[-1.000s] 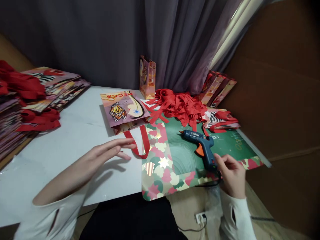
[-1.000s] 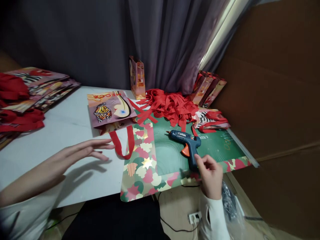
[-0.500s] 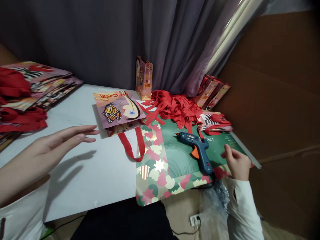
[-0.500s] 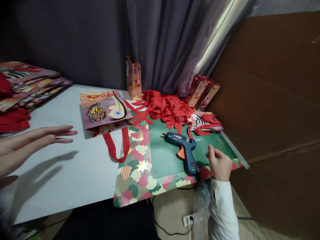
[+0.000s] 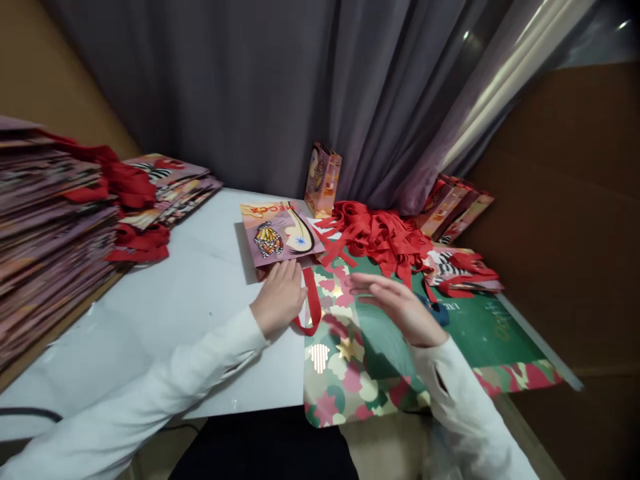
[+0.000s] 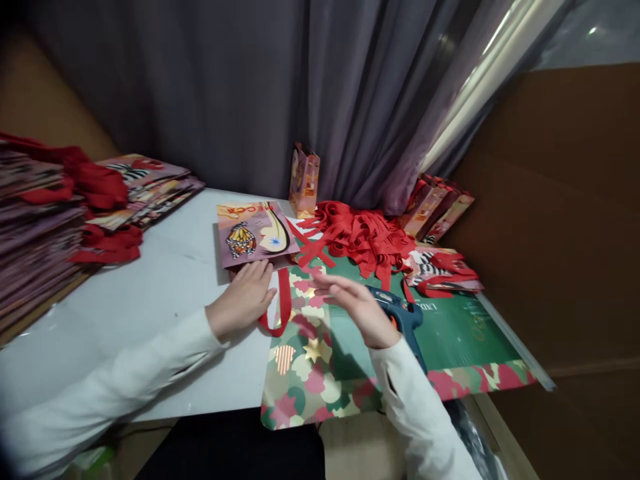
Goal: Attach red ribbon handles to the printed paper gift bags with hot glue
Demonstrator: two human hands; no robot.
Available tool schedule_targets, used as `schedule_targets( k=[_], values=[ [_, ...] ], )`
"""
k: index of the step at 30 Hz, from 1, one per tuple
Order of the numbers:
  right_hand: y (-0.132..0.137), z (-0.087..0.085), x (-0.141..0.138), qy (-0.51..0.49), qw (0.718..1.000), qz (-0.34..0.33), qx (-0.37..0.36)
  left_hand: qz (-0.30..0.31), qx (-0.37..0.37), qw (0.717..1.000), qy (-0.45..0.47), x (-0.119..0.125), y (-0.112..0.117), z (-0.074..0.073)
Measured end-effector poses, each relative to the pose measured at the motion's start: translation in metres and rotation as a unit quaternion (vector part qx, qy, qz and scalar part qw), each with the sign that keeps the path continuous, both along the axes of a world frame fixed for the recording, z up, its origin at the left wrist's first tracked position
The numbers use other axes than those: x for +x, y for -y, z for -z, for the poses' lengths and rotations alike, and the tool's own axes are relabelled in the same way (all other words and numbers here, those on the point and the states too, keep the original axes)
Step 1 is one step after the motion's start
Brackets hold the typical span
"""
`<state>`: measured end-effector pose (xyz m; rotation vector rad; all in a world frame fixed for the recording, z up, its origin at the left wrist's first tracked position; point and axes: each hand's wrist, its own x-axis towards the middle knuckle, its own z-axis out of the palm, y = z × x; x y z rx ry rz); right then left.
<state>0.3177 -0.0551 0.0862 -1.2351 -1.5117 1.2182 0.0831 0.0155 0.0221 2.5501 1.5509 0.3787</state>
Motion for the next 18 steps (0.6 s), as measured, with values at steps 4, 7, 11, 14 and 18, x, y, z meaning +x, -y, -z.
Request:
schedule_targets(
  k=[4, 7, 11, 14, 18],
  values=[
    [-0.037, 0.035, -0.057, 0.302, 0.941, -0.047, 0.147, -0.039, 0.033, 0.998, -0.035, 0.0, -0.003, 0.014],
    [-0.064, 0.058, -0.091, 0.438, 0.868, -0.082, 0.222, -0.042, 0.041, 0.997, -0.043, -0.005, -0.004, 0.018],
    [-0.092, 0.071, -0.114, 0.515, 0.817, -0.089, 0.245, -0.045, 0.043, 0.997, -0.041, -0.007, -0.01, 0.023],
    [-0.104, 0.077, -0.121, 0.529, 0.814, -0.083, 0.226, -0.049, 0.039, 0.997, -0.04, -0.007, -0.015, 0.025],
    [-0.109, 0.084, -0.118, 0.545, 0.813, -0.051, 0.197, -0.058, 0.036, 0.997, -0.047, -0.008, -0.019, 0.024]
  ],
)
